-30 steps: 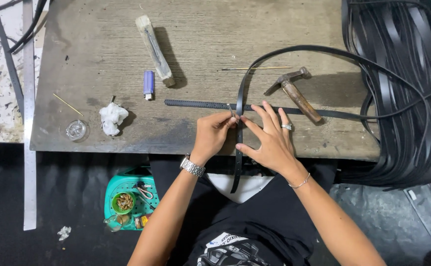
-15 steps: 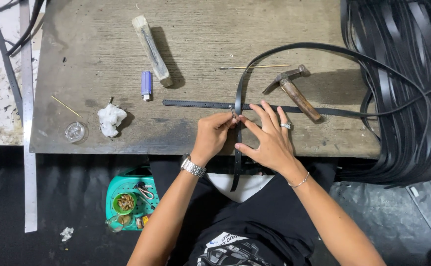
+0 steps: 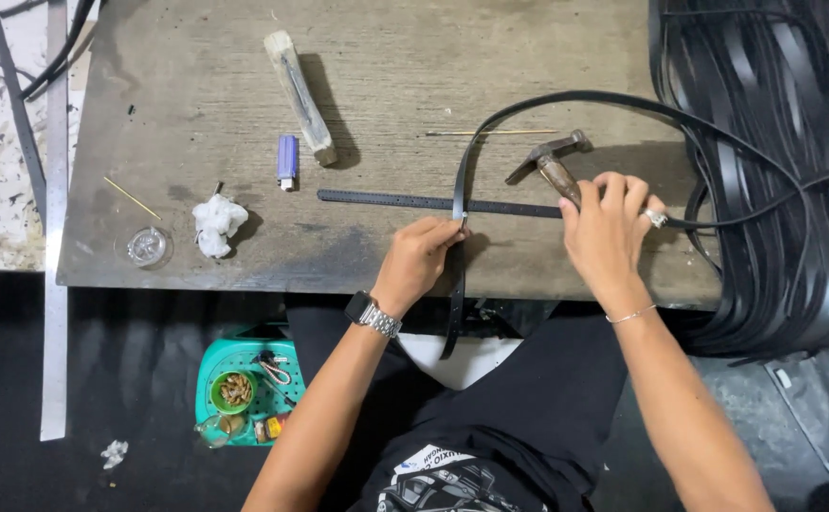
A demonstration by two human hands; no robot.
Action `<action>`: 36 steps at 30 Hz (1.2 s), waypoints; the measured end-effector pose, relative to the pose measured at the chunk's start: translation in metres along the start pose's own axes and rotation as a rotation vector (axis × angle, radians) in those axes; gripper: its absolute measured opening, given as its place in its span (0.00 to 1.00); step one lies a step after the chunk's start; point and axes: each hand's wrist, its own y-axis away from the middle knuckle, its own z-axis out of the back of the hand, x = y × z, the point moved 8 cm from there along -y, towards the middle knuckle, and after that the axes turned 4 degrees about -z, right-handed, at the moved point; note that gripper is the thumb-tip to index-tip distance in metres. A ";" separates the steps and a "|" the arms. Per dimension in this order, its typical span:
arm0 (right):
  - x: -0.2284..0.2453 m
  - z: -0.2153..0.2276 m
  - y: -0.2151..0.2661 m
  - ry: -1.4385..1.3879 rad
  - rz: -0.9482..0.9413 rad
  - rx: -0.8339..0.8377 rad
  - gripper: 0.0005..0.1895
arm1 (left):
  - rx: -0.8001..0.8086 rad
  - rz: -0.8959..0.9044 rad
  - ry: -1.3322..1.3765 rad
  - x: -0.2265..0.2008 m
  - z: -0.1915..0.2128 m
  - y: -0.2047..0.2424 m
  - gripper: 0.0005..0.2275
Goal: The person measures a black belt against a ruler, marks it with a stick, and then hammers a nail into the belt at the marked position. The person repeats the hammering action several times to secure the nail.
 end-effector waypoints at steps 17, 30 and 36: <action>0.080 0.124 0.023 -0.788 -0.012 0.325 0.11 | 0.054 -0.018 0.041 0.003 0.002 0.006 0.11; 0.063 0.113 0.026 -0.824 -0.159 0.361 0.14 | 0.066 0.028 0.025 0.010 -0.003 0.005 0.13; 0.030 0.067 0.008 -0.458 -0.203 0.204 0.19 | 0.057 0.033 0.030 0.009 -0.003 0.005 0.13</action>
